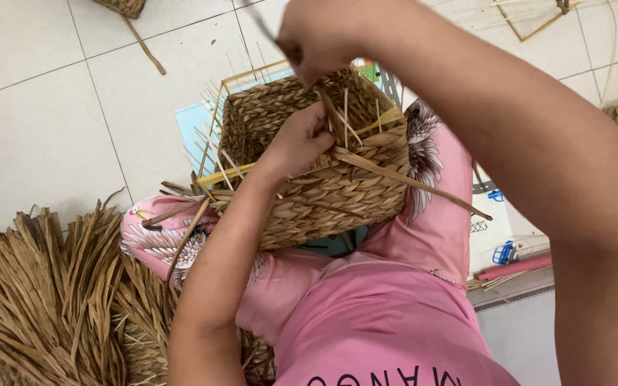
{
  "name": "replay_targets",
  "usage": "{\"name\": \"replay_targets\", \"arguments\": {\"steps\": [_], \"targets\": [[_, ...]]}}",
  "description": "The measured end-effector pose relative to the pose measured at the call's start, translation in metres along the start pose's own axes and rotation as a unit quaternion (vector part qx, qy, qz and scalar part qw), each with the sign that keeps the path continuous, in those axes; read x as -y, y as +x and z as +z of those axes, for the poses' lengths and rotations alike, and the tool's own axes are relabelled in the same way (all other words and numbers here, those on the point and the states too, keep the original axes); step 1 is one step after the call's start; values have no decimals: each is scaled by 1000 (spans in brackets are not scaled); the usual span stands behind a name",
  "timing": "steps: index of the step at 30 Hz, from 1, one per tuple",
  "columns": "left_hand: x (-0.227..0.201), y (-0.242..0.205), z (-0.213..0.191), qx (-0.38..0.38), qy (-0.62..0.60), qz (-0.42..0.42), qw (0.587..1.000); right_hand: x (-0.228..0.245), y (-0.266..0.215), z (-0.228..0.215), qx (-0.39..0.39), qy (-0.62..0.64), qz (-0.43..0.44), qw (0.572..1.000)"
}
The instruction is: The person weaves a basket by hand, threading long dried fibers through a wire and bamboo frame held on their lap and using shears to trim the material.
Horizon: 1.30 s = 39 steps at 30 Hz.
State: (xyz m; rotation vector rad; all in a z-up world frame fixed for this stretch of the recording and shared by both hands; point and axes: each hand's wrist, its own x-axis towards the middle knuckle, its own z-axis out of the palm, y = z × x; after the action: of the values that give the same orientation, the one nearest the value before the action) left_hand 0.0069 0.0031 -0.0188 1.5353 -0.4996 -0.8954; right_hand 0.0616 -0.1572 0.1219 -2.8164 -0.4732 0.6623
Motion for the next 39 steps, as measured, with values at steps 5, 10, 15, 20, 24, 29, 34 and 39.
{"name": "replay_targets", "arguments": {"steps": [5,10,15,20,24,29,34,39], "targets": [[13,4,-15,30,18,-35,999,48,-3,-11,26,-108,18,994],[16,-5,-14,56,17,-12,998,69,-20,-8,-6,-159,-45,986],[9,-7,-20,79,8,2,997,107,-44,14,127,-205,-73,968],[-4,-18,-27,99,7,18,995,105,-73,25,5,-197,-186,963],[-17,-22,-27,117,17,34,992,104,-101,40,50,-230,-186,954],[-46,-36,-27,-59,102,112,987,24,-183,100,-227,4,-151,962],[-106,-106,-16,-259,209,225,916,-55,-209,200,-220,474,166,836],[-82,-59,42,-140,449,287,834,-83,-213,217,-310,539,111,775]]}}
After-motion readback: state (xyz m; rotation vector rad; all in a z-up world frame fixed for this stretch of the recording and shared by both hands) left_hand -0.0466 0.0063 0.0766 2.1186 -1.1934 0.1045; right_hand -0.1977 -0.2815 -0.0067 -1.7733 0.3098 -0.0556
